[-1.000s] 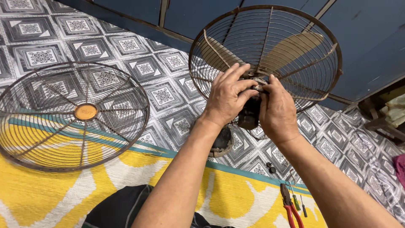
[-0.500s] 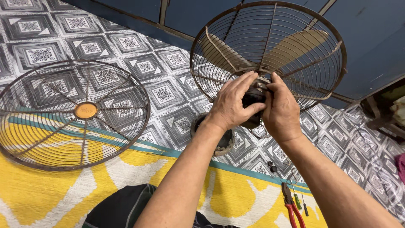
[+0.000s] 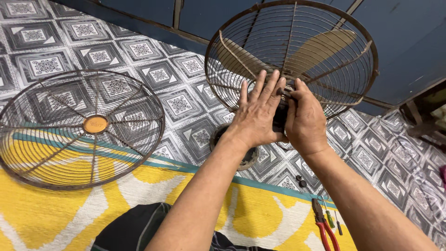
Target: The person disassembles an electric fan by removing the front grille and then detaching the motor and blade assembly from the base. The components are placed on the floor.
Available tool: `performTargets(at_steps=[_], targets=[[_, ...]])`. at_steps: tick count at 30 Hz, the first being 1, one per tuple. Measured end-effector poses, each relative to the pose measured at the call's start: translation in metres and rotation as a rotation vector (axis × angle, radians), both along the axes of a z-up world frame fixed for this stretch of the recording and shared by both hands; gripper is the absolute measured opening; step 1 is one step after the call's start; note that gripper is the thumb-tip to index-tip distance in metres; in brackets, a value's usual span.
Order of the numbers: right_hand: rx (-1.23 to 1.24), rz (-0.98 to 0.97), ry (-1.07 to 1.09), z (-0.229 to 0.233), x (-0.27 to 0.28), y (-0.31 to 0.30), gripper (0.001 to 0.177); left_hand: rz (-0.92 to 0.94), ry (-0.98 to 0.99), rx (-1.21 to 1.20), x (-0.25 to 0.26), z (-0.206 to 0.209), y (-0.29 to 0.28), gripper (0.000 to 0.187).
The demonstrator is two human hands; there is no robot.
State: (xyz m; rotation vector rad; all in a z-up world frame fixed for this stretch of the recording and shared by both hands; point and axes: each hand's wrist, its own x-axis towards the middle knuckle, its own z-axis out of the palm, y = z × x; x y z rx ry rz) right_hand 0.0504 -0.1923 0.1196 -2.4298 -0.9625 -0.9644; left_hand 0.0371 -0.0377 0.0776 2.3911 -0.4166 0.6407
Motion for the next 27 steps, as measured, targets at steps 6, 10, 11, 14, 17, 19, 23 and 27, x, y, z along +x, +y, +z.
performTargets(at_steps=[6, 10, 11, 14, 17, 19, 23, 27], targets=[[-0.16, -0.045, -0.038, 0.005, -0.001, -0.002, 0.015, 0.004, 0.072, 0.033, -0.002, 0.008, 0.003, 0.148], [-0.179, -0.084, -0.064, 0.013, -0.007, -0.007, 0.014, -0.009, 0.062, 0.023, -0.005, 0.007, 0.004, 0.153], [-0.19, -0.09, -0.096, 0.017, -0.008, -0.01, 0.014, -0.011, 0.052, 0.015, -0.005, 0.007, 0.004, 0.154], [-0.2, -0.093, -0.156, 0.026, -0.018, -0.028, 0.016, -0.028, 0.088, 0.007, -0.003, 0.004, 0.003, 0.155], [-0.21, -0.09, -0.163, 0.031, -0.031, -0.057, 0.019, -0.02, 0.066, 0.023, 0.003, 0.002, 0.004, 0.154], [-0.274, -0.122, -0.174, 0.03, -0.04, -0.079, 0.019, -0.019, 0.074, 0.006, 0.004, 0.002, 0.004, 0.153], [-0.341, -0.148, -0.126, 0.01, -0.053, -0.124, 0.02, -0.004, 0.065, -0.016, 0.004, 0.003, 0.004, 0.153], [-0.434, -0.237, -0.07, -0.031, -0.057, -0.165, 0.016, -0.005, 0.093, -0.016, 0.003, 0.006, 0.005, 0.151]])
